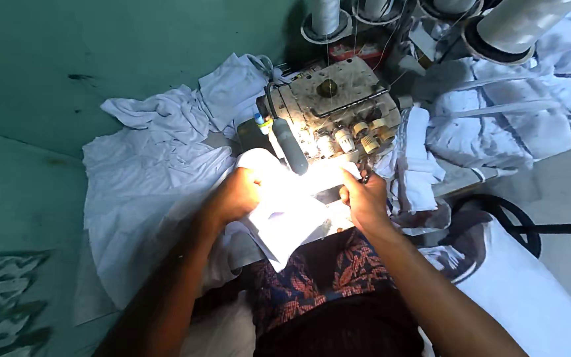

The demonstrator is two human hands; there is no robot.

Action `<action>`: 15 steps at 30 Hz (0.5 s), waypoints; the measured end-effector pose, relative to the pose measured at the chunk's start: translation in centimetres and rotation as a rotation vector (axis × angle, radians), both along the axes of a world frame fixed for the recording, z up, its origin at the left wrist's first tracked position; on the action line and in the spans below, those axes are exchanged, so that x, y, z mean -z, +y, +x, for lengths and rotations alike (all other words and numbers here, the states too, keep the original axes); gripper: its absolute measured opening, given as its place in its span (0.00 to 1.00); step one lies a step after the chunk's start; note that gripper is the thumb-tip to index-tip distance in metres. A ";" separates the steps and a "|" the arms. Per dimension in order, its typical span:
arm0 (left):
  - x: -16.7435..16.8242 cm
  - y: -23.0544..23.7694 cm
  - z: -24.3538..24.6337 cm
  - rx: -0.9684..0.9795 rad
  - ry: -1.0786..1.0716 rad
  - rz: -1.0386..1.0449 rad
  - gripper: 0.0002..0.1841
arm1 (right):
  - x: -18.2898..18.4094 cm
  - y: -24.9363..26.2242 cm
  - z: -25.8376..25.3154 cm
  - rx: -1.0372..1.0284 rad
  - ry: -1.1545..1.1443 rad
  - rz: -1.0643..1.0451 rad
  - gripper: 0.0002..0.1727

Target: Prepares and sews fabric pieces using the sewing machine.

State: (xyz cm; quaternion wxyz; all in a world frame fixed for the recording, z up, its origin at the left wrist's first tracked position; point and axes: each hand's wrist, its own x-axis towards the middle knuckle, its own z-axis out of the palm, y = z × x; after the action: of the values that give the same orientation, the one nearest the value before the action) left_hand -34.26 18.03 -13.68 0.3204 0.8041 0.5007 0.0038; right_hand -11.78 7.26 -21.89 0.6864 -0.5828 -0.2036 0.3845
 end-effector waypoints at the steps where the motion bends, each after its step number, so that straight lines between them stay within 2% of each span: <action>1: 0.0 0.1 0.0 -0.009 0.000 0.002 0.15 | 0.1 0.2 0.0 0.007 -0.018 -0.003 0.06; 15: 0.1 0.4 0.1 0.012 0.001 0.045 0.17 | 0.4 1.0 0.1 0.095 -0.111 0.007 0.11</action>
State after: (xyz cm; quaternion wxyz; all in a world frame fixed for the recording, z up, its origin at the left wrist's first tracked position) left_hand -34.16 18.43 -13.76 0.3022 0.8141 0.4957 0.0126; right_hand -11.64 8.24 -22.30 0.6935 -0.6096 -0.2150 0.3180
